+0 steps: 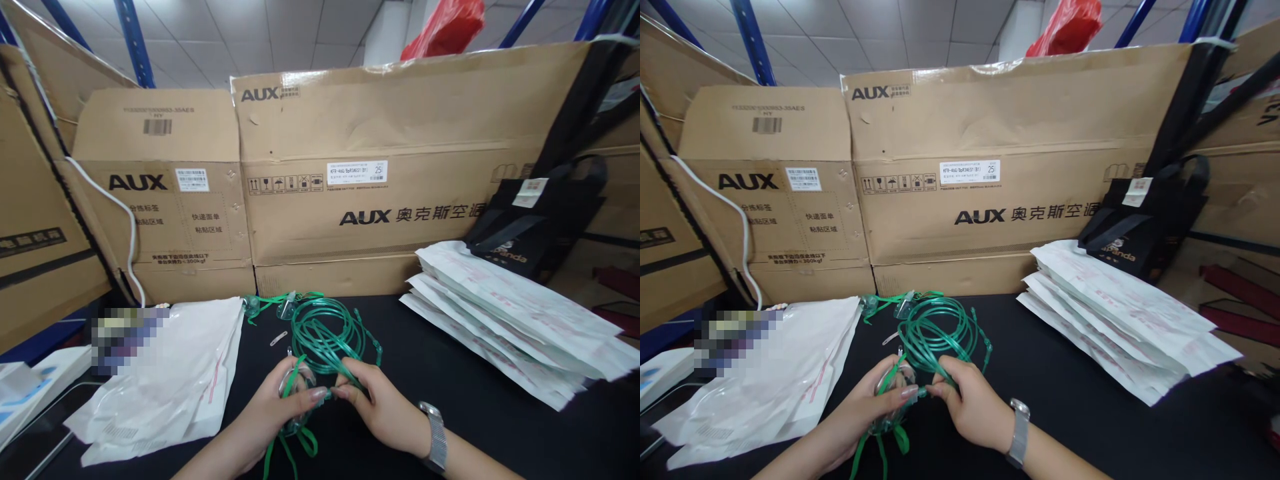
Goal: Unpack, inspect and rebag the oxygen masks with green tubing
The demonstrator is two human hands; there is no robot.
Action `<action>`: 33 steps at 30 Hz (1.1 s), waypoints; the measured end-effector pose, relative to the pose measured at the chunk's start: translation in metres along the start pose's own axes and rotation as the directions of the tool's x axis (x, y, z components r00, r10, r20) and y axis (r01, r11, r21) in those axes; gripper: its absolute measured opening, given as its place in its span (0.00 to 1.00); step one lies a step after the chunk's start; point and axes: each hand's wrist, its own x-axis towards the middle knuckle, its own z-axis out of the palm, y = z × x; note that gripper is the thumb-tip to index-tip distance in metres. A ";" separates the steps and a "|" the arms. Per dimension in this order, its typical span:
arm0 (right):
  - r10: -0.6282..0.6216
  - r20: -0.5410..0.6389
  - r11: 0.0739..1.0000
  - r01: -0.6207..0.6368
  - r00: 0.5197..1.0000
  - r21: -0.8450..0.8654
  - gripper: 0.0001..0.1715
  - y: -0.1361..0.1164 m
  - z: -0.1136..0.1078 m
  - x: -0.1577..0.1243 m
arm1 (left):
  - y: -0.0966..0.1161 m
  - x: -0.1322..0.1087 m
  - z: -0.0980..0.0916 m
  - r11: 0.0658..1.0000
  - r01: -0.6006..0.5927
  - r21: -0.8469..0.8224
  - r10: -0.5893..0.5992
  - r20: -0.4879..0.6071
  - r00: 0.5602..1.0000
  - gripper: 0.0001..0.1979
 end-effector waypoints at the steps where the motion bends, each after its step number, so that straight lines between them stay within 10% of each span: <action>1: 0.003 -0.003 1.000 -0.003 1.000 0.003 0.13 0.000 0.001 0.000 | -0.001 0.000 0.000 1.000 0.000 -0.008 0.000 0.010 1.000 0.25; 23: 0.044 -0.087 0.995 -0.036 0.995 0.094 0.11 0.007 0.010 -0.003 | -0.005 0.001 0.005 0.998 -0.041 -0.040 0.042 0.015 0.999 0.22; 33: 0.066 -0.071 0.970 -0.047 0.995 0.239 0.15 0.003 0.013 0.003 | 0.009 -0.004 0.005 0.992 -0.014 -0.129 -0.009 -0.176 0.984 0.25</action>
